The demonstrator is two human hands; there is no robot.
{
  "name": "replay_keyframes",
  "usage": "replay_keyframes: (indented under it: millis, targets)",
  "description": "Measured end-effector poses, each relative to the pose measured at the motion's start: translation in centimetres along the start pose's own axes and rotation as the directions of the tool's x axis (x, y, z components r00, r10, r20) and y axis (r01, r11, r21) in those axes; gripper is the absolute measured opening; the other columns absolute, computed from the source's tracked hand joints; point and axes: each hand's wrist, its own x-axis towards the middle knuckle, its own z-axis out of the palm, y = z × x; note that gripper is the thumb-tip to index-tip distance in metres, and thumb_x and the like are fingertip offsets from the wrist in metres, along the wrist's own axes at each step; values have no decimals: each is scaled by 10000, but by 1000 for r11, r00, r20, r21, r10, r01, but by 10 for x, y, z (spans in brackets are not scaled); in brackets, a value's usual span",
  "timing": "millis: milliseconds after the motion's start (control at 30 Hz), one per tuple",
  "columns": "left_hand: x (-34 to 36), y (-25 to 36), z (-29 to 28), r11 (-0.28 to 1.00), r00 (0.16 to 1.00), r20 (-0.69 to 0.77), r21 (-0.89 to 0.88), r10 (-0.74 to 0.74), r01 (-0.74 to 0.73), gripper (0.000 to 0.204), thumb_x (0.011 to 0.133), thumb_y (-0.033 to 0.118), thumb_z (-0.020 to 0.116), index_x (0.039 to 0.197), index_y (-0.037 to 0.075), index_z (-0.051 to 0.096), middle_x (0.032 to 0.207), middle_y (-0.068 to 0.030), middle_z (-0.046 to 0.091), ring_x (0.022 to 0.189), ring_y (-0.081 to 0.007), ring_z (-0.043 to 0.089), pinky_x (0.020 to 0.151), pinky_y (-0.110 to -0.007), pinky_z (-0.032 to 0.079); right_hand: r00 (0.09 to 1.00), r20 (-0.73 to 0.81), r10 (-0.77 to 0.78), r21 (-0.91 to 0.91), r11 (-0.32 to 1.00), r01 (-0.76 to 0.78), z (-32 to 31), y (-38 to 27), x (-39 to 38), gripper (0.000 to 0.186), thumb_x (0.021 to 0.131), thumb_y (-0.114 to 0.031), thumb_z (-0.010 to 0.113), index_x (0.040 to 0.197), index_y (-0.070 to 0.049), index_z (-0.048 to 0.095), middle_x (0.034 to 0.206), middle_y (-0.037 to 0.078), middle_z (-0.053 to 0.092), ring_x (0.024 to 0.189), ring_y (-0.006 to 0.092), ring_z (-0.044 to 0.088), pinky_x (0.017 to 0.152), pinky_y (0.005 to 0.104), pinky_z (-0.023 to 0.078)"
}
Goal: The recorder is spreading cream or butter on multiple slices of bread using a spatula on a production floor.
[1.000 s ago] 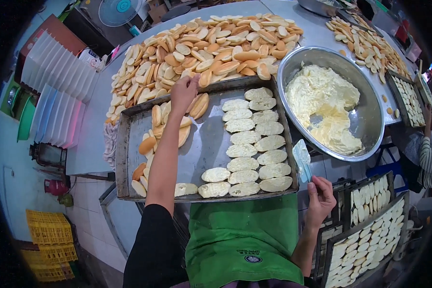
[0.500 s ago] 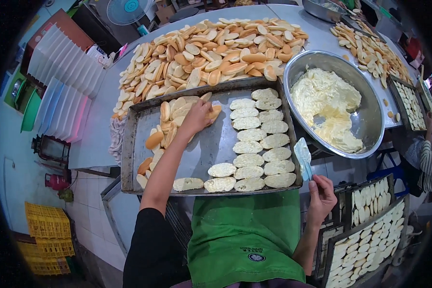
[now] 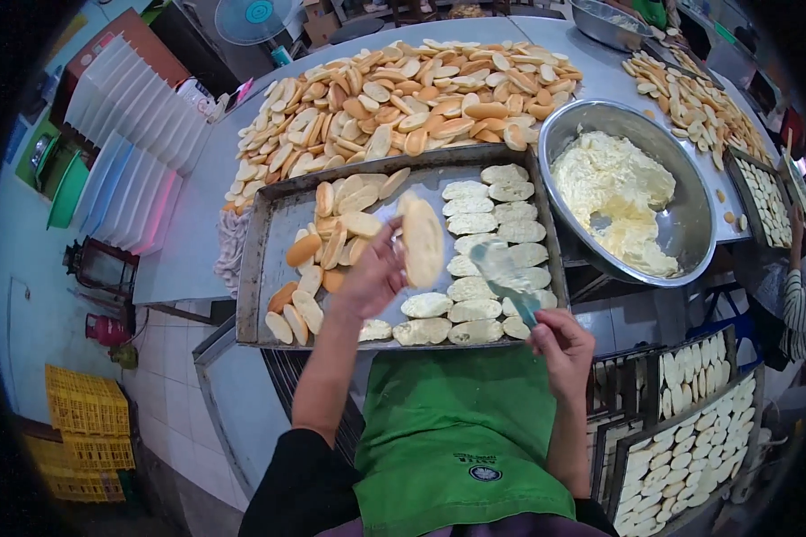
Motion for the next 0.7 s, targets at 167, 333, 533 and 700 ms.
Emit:
replay_keyframes:
  millis: [167,333,533,700]
  targets:
    - [-30,-31,23,992,998,58,-124,-29,36,634,775,262,606,1273,97,250,1109,-73,513,947,-156,561,710,-273,529,988,71,-136,-32,990,139,28,-5,7,223,697,55,622,910,-7,637,871,67,577,785,123,541,661,212,431]
    - [-33,-37,37,995,999,46,-95,25,-21,724,687,275,693,1258,112,278,1065,-60,544,928,-143,566,709,-243,524,935,79,-345,-350,869,350,20,-6,7,242,647,61,651,861,-50,662,850,70,588,750,157,547,652,239,438]
    - [-29,-31,35,984,985,26,-69,169,-167,755,647,167,739,1253,113,291,1131,-110,524,986,-181,547,780,-294,509,907,-11,-420,-606,725,328,-1,-27,4,252,637,82,640,859,-36,657,821,71,584,748,168,544,657,237,434]
    - [-27,-29,38,968,969,21,-42,248,-247,708,677,119,711,1251,111,296,1158,-129,501,1013,-209,532,789,-314,508,948,122,-294,-458,831,316,5,-29,-2,236,624,69,648,841,-23,658,783,78,585,747,167,557,669,238,430]
